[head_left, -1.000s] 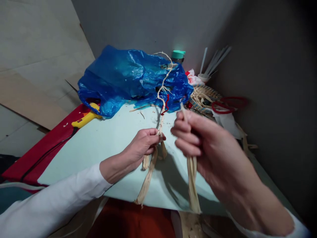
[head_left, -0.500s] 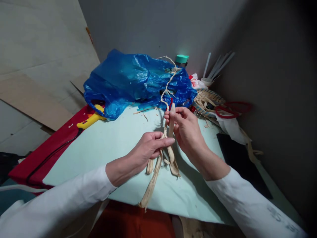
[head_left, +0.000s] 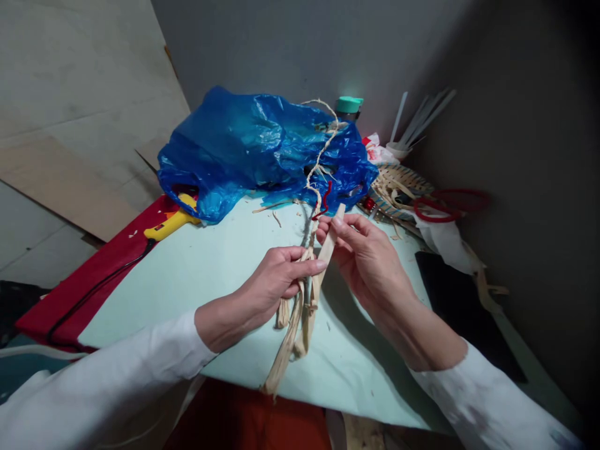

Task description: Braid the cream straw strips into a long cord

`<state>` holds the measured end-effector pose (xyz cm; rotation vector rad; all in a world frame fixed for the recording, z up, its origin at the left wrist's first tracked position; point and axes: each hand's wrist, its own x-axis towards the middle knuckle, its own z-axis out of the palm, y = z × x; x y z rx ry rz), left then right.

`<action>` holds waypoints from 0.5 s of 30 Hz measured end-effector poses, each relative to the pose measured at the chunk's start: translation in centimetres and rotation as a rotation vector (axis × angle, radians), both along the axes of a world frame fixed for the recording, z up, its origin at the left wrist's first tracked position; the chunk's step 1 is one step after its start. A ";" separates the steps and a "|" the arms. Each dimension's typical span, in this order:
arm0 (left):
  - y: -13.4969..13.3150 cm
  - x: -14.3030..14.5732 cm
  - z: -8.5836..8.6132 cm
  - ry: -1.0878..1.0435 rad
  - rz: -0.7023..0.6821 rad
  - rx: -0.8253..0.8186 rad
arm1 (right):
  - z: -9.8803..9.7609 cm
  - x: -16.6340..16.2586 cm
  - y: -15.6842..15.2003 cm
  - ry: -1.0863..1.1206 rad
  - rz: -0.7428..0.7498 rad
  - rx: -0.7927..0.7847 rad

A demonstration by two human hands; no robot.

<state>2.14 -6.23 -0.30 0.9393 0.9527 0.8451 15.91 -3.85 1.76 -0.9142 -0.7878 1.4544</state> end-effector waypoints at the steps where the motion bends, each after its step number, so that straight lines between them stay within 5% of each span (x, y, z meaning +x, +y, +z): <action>1: 0.1 0.0 0.1 -0.012 -0.004 -0.007 | -0.3 0.5 0.2 -0.043 -0.008 0.029; 8: 0.2 -0.2 0.3 -0.073 -0.017 0.034 | -1.1 2.9 -0.5 -0.474 0.300 0.171; 15: 0.1 -0.2 0.2 0.034 -0.039 0.007 | -0.5 3.6 -0.5 -0.348 0.201 0.087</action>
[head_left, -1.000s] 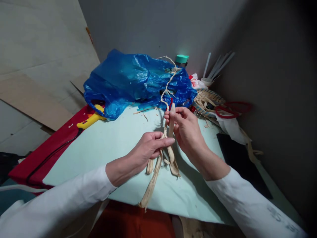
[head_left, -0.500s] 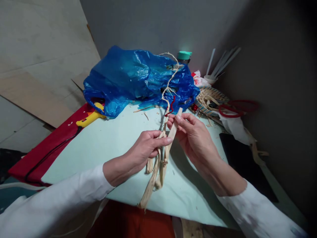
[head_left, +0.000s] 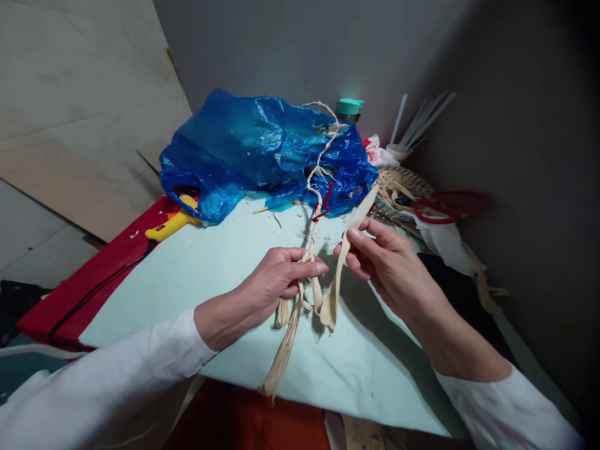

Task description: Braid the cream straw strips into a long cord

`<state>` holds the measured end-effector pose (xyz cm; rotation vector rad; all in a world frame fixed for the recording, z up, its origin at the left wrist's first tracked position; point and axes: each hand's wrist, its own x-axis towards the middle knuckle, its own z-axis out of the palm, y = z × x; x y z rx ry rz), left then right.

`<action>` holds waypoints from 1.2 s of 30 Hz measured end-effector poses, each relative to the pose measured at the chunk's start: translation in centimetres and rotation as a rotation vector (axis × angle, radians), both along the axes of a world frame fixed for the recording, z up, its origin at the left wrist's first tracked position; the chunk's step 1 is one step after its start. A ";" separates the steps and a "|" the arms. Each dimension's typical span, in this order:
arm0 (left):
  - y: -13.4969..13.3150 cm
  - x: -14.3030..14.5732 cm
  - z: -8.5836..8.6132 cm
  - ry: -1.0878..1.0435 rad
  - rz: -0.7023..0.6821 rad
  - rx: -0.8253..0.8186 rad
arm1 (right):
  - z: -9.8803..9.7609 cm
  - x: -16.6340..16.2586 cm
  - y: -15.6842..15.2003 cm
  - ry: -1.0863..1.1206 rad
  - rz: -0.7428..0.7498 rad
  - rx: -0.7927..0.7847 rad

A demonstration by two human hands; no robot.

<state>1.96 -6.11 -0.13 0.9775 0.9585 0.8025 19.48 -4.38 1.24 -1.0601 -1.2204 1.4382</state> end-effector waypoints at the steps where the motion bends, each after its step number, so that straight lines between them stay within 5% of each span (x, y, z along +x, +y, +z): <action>1: 0.0 0.0 0.0 0.002 -0.005 0.010 | 0.0 0.1 0.1 0.025 -0.009 -0.007; 8: 0.0 0.2 -0.3 0.003 -0.023 0.034 | 0.0 -0.5 -0.5 0.045 0.112 -0.010; 13: 0.0 0.1 -0.5 -0.003 0.003 0.020 | -0.6 -0.4 -0.3 -0.139 0.105 0.131; 22: -0.3 0.5 -0.3 0.063 0.006 0.054 | -1.0 -0.1 0.3 -0.154 0.086 0.170; 28: -0.1 0.3 -0.3 0.081 0.020 0.040 | -0.6 0.4 0.4 -0.175 0.128 0.094; 36: 0.1 0.2 -0.2 0.058 -0.046 0.013 | -0.7 0.6 0.5 -0.107 -0.002 0.017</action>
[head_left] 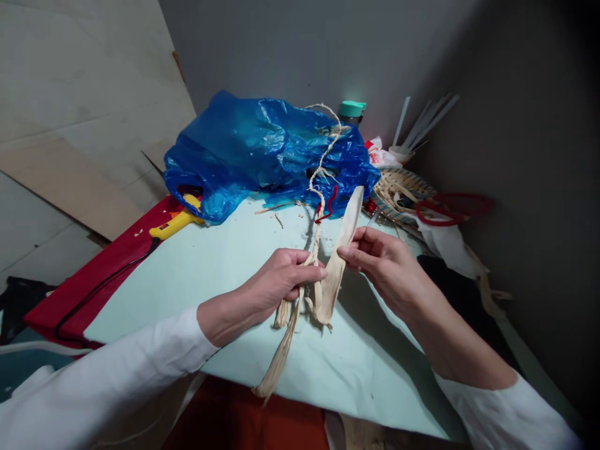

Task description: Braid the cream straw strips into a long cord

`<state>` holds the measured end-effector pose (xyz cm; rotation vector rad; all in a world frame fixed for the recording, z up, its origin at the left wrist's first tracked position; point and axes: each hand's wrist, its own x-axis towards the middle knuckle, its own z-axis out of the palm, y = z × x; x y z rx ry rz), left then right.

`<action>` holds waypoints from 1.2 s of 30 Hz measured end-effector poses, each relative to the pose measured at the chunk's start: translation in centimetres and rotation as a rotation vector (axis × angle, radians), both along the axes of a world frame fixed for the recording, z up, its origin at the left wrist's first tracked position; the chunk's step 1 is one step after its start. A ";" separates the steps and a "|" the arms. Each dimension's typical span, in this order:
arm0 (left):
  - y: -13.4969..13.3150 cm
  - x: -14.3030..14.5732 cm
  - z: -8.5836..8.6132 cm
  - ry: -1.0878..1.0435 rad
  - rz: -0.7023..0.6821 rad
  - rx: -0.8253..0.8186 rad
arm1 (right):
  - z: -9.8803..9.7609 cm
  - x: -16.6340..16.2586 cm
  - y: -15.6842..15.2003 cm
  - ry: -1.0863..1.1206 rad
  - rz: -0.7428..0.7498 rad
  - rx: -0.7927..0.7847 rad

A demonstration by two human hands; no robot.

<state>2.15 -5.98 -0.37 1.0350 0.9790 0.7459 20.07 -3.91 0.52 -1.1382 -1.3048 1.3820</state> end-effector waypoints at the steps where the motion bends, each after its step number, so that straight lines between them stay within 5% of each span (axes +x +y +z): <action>1: 0.0 0.0 0.0 0.004 -0.013 -0.003 | 0.1 0.0 0.0 -0.004 -0.013 0.007; 13: -0.2 0.1 -0.1 -0.029 -0.016 0.008 | 0.1 -0.2 0.1 0.029 -0.098 0.068; 17: -0.2 0.0 0.2 -0.184 0.103 -0.067 | 0.4 -0.1 0.1 -0.077 -0.094 -0.024; 25: -0.1 -0.2 0.3 -0.198 0.078 -0.071 | -1.0 0.7 0.0 -0.519 0.317 0.060; 36: 0.1 -0.3 -0.5 -0.199 0.077 -0.008 | 0.3 -0.2 -0.8 -0.859 0.416 0.115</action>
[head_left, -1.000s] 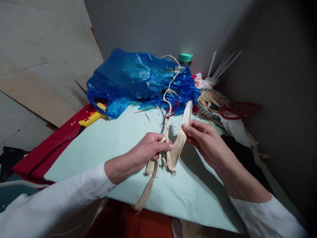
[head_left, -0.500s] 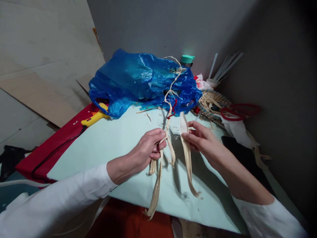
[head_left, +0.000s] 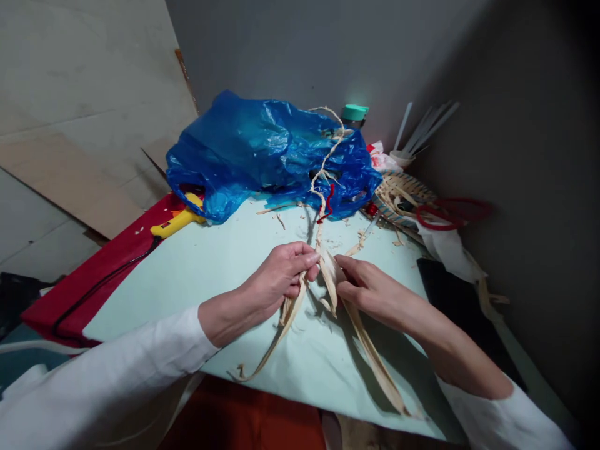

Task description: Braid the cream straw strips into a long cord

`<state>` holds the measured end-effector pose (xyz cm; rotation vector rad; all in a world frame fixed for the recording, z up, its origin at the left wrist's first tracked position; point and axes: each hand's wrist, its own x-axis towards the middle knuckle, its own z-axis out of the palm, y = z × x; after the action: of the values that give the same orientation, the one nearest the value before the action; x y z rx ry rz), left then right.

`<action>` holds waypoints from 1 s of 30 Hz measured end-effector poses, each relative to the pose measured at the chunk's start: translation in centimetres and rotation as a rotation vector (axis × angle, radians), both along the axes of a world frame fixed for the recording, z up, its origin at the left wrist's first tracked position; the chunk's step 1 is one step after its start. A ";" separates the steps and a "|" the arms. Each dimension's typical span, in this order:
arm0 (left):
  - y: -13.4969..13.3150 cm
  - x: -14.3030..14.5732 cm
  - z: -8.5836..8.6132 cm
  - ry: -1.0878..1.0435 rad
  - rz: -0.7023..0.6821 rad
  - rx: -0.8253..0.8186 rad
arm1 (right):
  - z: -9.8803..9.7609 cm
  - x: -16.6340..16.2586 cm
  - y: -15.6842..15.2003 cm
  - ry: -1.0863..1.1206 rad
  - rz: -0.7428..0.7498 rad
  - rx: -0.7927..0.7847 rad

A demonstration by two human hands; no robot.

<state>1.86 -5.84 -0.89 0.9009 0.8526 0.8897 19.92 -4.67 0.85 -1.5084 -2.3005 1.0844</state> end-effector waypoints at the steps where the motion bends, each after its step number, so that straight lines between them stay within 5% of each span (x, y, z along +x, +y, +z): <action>1: 0.0 0.0 0.0 0.002 0.000 0.009 | 0.2 -0.1 -0.1 -0.028 0.002 0.002; 16: -0.1 -0.1 0.7 -0.048 -0.058 -0.026 | -0.3 -0.7 -1.7 -0.263 0.041 0.181; 30: 0.3 -0.3 0.2 -0.150 -0.094 -0.046 | 0.0 0.1 -2.3 -0.135 0.058 0.118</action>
<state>1.59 -5.59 -0.66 0.8165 0.6932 0.8415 19.99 -6.94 0.84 -1.5213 -2.4649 0.8674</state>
